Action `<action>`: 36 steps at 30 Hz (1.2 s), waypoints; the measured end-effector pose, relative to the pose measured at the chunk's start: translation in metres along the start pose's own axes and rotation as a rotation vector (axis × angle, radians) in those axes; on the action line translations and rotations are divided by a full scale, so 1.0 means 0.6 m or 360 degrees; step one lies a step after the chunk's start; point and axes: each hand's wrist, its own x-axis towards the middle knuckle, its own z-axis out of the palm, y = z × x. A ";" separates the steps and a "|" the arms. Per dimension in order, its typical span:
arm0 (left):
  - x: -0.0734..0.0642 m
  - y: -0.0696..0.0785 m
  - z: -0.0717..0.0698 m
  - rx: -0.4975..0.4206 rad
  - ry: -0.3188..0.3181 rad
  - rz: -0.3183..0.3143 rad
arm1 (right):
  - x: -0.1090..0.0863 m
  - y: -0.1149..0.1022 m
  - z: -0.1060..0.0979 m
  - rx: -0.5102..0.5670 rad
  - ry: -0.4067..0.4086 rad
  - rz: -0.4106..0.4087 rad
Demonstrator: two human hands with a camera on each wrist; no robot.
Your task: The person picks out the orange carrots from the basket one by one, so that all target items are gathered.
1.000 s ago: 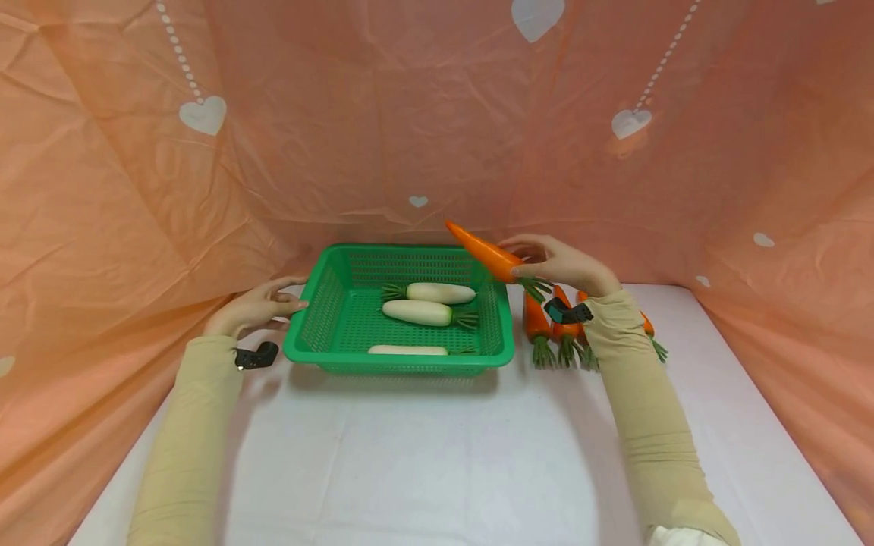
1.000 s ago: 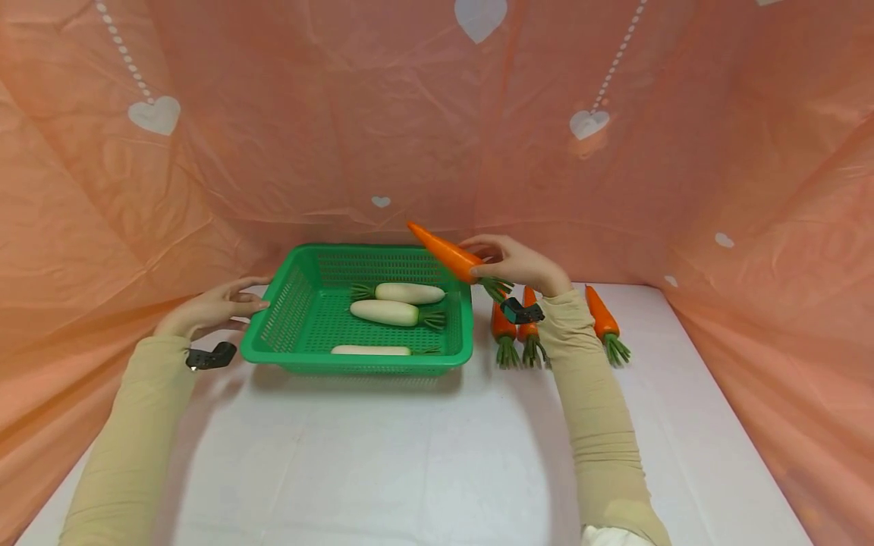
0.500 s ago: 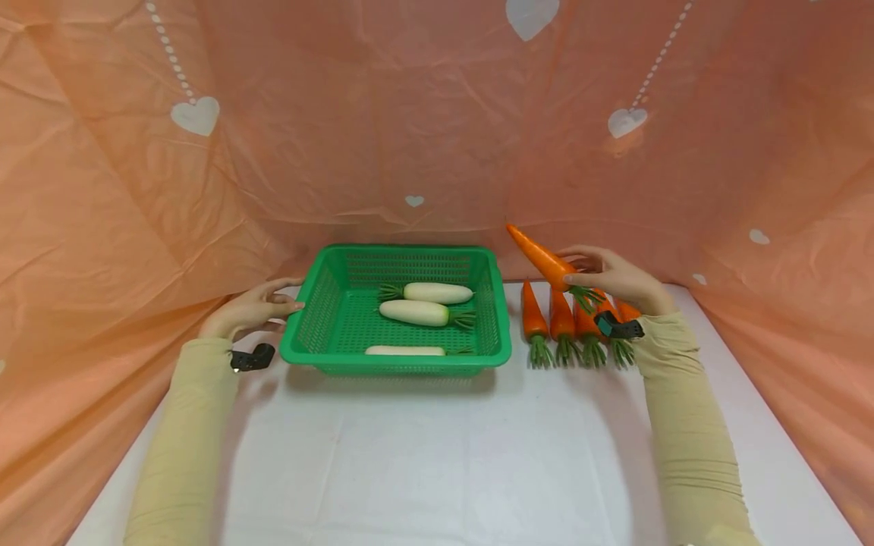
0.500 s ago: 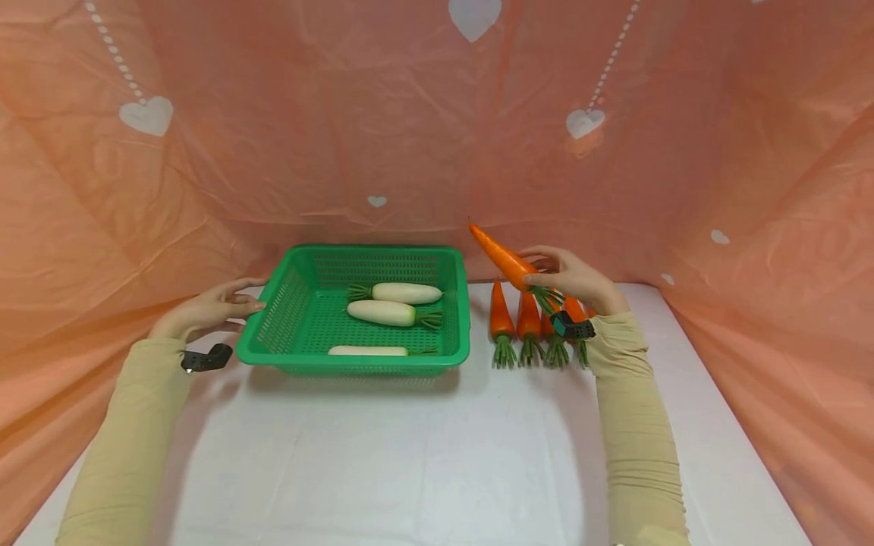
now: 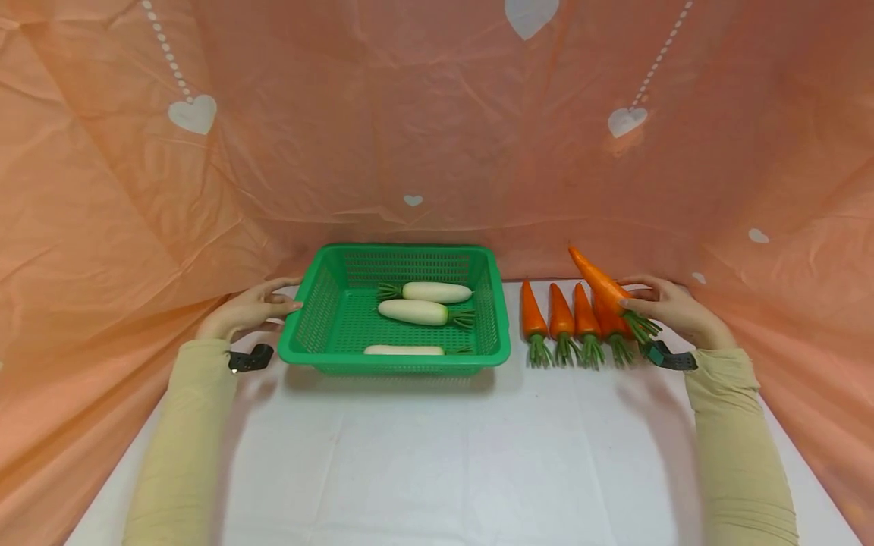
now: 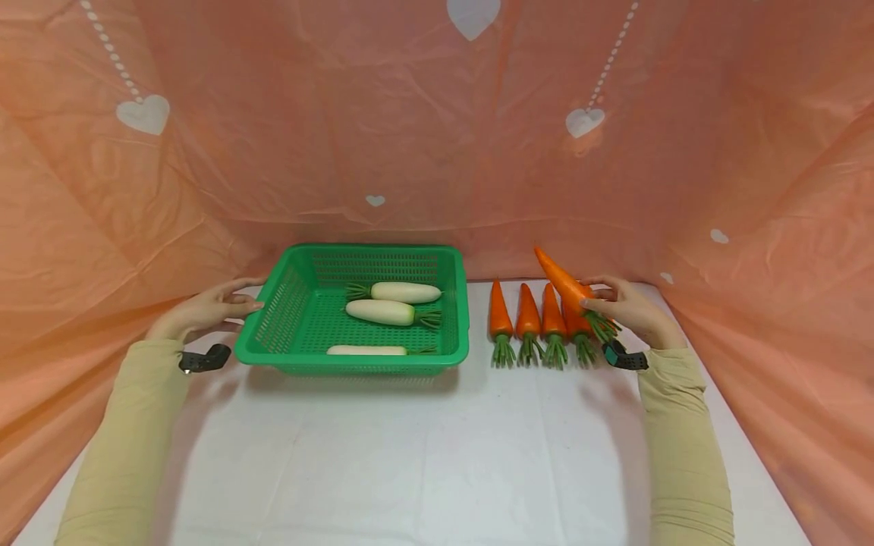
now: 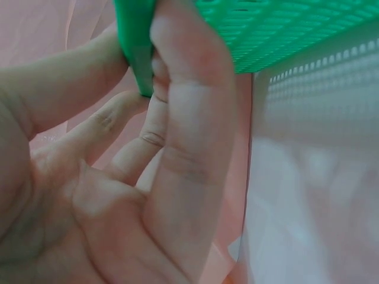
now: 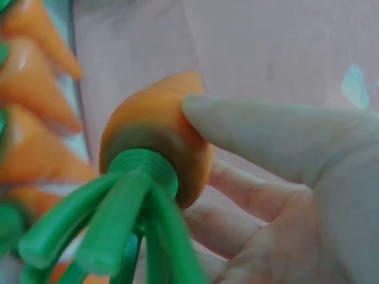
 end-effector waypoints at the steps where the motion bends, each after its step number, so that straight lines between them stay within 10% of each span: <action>1: 0.000 0.000 0.000 0.0006 0.0002 0.0003 | -0.006 0.009 -0.001 0.0011 0.0016 -0.0033; 17: 0.000 -0.004 0.001 -0.0031 0.0002 -0.0011 | -0.088 0.094 -0.034 0.0032 0.0210 0.0227; 36: -0.001 -0.005 0.001 -0.0044 -0.0024 -0.0002 | -0.078 0.149 -0.048 0.0363 0.0262 0.0326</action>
